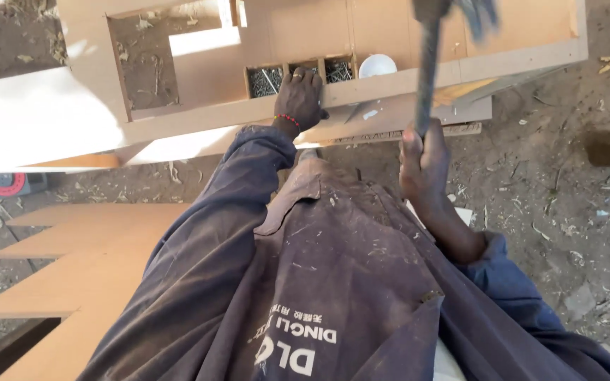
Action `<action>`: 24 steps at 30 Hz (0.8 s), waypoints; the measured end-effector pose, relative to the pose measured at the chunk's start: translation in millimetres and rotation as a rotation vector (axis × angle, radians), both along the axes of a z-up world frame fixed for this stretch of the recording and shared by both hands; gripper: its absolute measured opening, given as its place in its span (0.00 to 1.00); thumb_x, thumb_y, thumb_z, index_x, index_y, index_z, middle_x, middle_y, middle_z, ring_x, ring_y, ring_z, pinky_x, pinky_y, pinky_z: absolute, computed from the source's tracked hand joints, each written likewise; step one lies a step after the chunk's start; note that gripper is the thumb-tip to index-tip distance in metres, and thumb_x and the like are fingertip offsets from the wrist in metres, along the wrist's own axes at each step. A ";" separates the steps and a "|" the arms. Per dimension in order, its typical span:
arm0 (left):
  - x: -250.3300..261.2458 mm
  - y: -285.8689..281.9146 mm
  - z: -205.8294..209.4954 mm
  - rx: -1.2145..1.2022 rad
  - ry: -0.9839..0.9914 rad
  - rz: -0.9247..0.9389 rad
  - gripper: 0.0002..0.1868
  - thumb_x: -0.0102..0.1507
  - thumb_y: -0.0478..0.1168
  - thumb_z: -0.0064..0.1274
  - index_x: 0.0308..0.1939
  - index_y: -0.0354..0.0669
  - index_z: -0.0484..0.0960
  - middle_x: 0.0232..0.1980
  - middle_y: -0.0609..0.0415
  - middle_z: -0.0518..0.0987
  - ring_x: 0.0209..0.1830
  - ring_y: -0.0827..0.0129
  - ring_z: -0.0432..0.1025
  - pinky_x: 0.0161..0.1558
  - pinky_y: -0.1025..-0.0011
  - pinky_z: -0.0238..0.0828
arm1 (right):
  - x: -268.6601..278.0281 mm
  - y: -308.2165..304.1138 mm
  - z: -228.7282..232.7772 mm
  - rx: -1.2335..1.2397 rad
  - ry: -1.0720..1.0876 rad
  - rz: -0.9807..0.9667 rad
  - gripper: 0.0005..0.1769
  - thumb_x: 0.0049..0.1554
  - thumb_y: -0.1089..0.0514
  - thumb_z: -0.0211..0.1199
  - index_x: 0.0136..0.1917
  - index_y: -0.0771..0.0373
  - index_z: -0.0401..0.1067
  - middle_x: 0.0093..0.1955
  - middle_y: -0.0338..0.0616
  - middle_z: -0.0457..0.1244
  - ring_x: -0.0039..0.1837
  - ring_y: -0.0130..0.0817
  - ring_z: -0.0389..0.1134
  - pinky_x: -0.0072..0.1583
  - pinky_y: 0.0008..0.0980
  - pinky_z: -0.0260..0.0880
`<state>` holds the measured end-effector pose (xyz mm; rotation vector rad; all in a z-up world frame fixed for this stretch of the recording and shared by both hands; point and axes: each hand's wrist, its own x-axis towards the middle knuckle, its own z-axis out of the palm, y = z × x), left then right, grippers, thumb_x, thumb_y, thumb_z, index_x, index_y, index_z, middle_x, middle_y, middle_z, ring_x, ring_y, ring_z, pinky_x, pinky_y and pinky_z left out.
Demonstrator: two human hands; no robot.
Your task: Hammering nails into a wooden frame and applying glue to a wooden block for furniture assembly.
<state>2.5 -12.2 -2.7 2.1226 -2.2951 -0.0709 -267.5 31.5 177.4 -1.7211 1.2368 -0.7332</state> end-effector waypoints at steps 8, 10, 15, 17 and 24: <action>2.1 -6.0 -8.9 -0.070 -0.001 0.006 0.41 0.49 0.72 0.66 0.47 0.44 0.75 0.47 0.48 0.78 0.52 0.53 0.68 0.49 0.58 0.63 | -11.3 -1.8 -80.7 0.373 0.663 0.114 0.22 0.66 0.41 0.45 0.58 0.61 0.63 0.51 0.71 0.65 0.56 0.74 0.65 0.56 0.63 0.62; -3.2 -0.8 -7.7 -0.074 -0.038 -0.002 0.43 0.50 0.74 0.64 0.49 0.42 0.77 0.47 0.47 0.78 0.50 0.52 0.68 0.58 0.49 0.57 | -11.1 -1.3 -55.3 0.281 0.584 0.098 0.24 0.65 0.38 0.44 0.58 0.59 0.63 0.48 0.64 0.65 0.53 0.70 0.65 0.51 0.60 0.61; -1.3 1.5 -1.1 -0.025 -0.033 0.017 0.40 0.52 0.73 0.64 0.48 0.43 0.77 0.48 0.48 0.78 0.51 0.54 0.68 0.53 0.57 0.63 | -10.7 8.1 -29.5 -0.087 0.111 0.095 0.16 0.71 0.46 0.43 0.49 0.59 0.59 0.35 0.36 0.53 0.36 0.29 0.53 0.37 0.38 0.52; -0.9 1.9 -9.1 0.107 0.015 0.039 0.45 0.53 0.73 0.61 0.56 0.40 0.71 0.54 0.48 0.74 0.62 0.54 0.64 0.59 0.59 0.61 | -31.0 14.9 -99.1 -0.126 0.189 0.029 0.19 0.69 0.45 0.49 0.50 0.65 0.63 0.41 0.69 0.60 0.48 0.79 0.62 0.44 0.61 0.62; -0.1 1.9 15.7 0.120 0.014 0.033 0.45 0.55 0.74 0.60 0.58 0.40 0.71 0.58 0.48 0.74 0.64 0.54 0.62 0.60 0.59 0.59 | -5.2 -7.2 -95.5 0.395 0.701 0.062 0.25 0.67 0.34 0.46 0.63 0.54 0.64 0.61 0.63 0.65 0.64 0.65 0.67 0.63 0.65 0.64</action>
